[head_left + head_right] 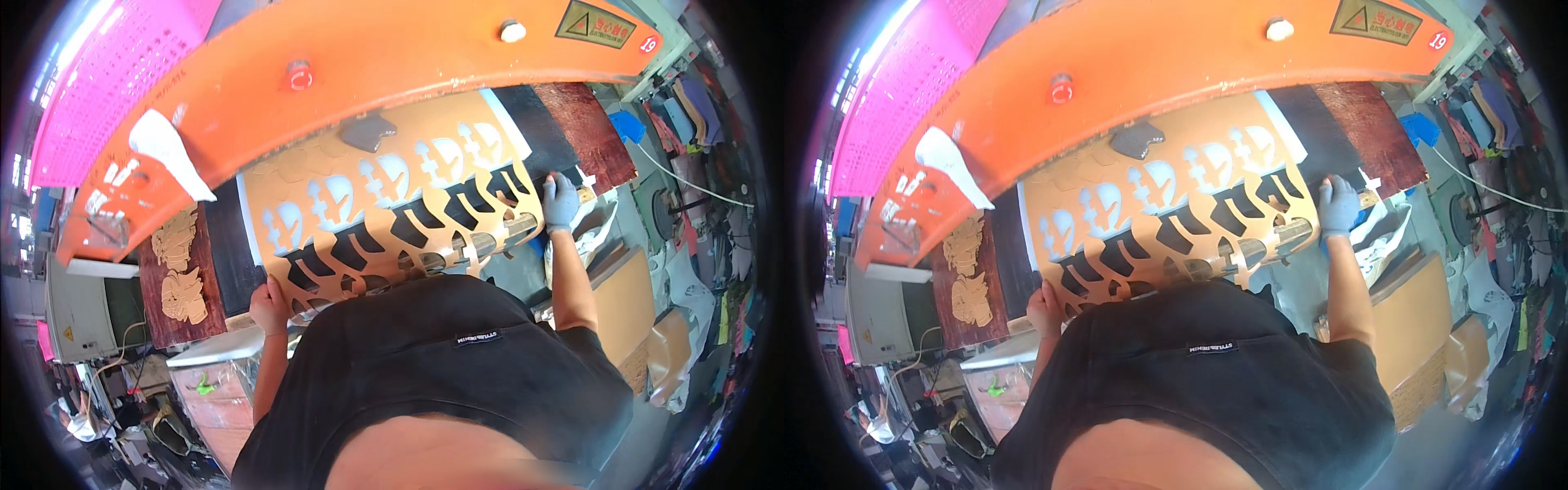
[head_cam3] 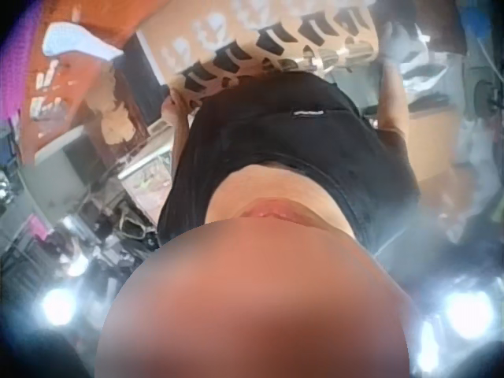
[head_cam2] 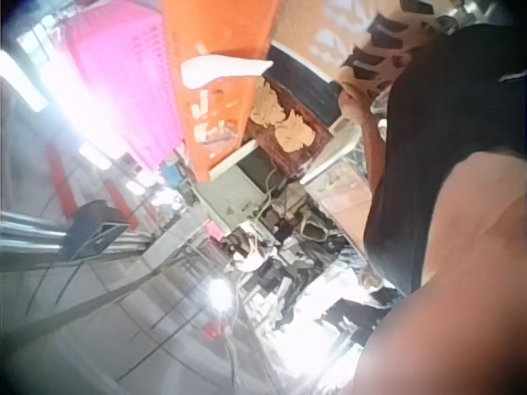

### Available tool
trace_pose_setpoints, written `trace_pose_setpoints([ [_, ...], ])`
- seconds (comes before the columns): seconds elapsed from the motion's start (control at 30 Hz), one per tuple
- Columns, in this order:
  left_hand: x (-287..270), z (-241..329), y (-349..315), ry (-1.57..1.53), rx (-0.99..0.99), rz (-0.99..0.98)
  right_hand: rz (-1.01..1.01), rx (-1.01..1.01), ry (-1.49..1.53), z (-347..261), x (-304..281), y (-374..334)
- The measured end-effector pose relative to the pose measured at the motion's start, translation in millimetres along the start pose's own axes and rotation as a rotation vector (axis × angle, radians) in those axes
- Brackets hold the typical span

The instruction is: The person places multiple flat cutout pieces onto a die-cutting press bed, then closes the press to cut them. The person repeats this cycle several times, handling the cutouts by hand and arranging them on the press bed before each press cycle.

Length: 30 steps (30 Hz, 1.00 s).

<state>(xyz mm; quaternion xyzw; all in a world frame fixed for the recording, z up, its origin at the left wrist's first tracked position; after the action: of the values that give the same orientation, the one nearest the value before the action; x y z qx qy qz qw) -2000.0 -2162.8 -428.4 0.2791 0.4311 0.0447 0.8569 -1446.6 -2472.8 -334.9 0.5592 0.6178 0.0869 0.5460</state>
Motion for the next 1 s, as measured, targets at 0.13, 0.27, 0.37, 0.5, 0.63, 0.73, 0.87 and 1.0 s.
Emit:
trace_pose_setpoints([
  [0.13,0.3,-5.7,-5.5,0.010,-0.049,0.026,0.031,-0.143,0.479,-56.6,-7.1,71.9],
  [0.27,-0.6,-9.1,-6.8,0.030,-0.092,0.044,0.155,-0.223,0.705,-106.1,-31.0,143.9],
  [0.37,-8.4,-5.8,-9.6,0.002,-0.054,0.118,0.116,-0.234,0.763,-99.6,-51.9,111.5],
  [0.5,-17.5,-1.1,-9.0,0.079,-0.047,0.149,0.004,-0.185,0.616,-54.5,-48.4,52.7],
  [0.63,-22.7,-1.0,-8.0,0.005,-0.040,0.172,-0.073,-0.443,0.133,-43.2,-19.5,4.2],
  [0.73,-26.9,1.2,-7.1,0.022,-0.008,0.215,-0.134,-0.414,0.138,-33.0,-4.0,0.7],
  [0.87,-27.6,3.6,-7.8,0.049,0.021,0.247,-0.206,-0.378,0.058,-22.8,4.6,5.6],
  [1.0,-28.7,3.8,-9.7,0.118,0.015,0.254,-0.063,-0.472,-0.003,-20.9,-5.8,-0.6],
])
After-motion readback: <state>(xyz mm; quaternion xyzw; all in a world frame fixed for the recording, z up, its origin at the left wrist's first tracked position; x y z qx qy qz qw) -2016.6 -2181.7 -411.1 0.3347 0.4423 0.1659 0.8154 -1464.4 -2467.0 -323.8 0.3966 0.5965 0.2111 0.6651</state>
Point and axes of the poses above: each hand's wrist, its own y-axis towards the middle knuckle, its own x-axis out of the palm, z = x × y, the point moved 7 cm from there along y, towards the middle knuckle, and after that the axes turned 6 degrees about y, right-handed, at the moved point
